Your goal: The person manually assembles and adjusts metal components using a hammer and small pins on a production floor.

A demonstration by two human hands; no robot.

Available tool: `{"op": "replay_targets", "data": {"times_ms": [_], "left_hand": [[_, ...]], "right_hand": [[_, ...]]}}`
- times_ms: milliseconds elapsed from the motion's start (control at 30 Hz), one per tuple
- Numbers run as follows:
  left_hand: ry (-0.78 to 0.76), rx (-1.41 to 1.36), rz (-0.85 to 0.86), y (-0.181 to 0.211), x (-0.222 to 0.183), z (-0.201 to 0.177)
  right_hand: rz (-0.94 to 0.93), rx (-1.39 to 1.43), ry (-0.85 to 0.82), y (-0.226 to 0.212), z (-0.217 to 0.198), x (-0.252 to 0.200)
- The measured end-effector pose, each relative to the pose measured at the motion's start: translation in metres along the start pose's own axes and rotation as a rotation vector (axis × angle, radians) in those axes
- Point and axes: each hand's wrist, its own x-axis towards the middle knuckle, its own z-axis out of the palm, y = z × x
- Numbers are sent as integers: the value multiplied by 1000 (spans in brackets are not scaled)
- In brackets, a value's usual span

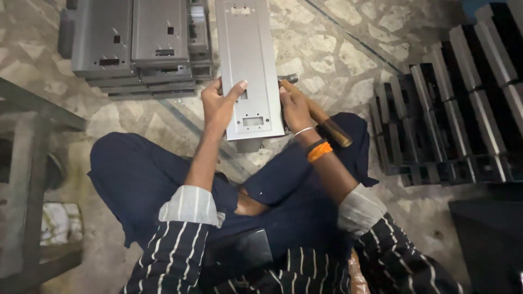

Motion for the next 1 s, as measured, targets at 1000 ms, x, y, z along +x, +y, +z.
{"op": "replay_targets", "data": {"times_ms": [1000], "left_hand": [[-650, -1109, -393, -80, -53, -76]], "right_hand": [[-54, -906, 7, 57, 3, -29]]}}
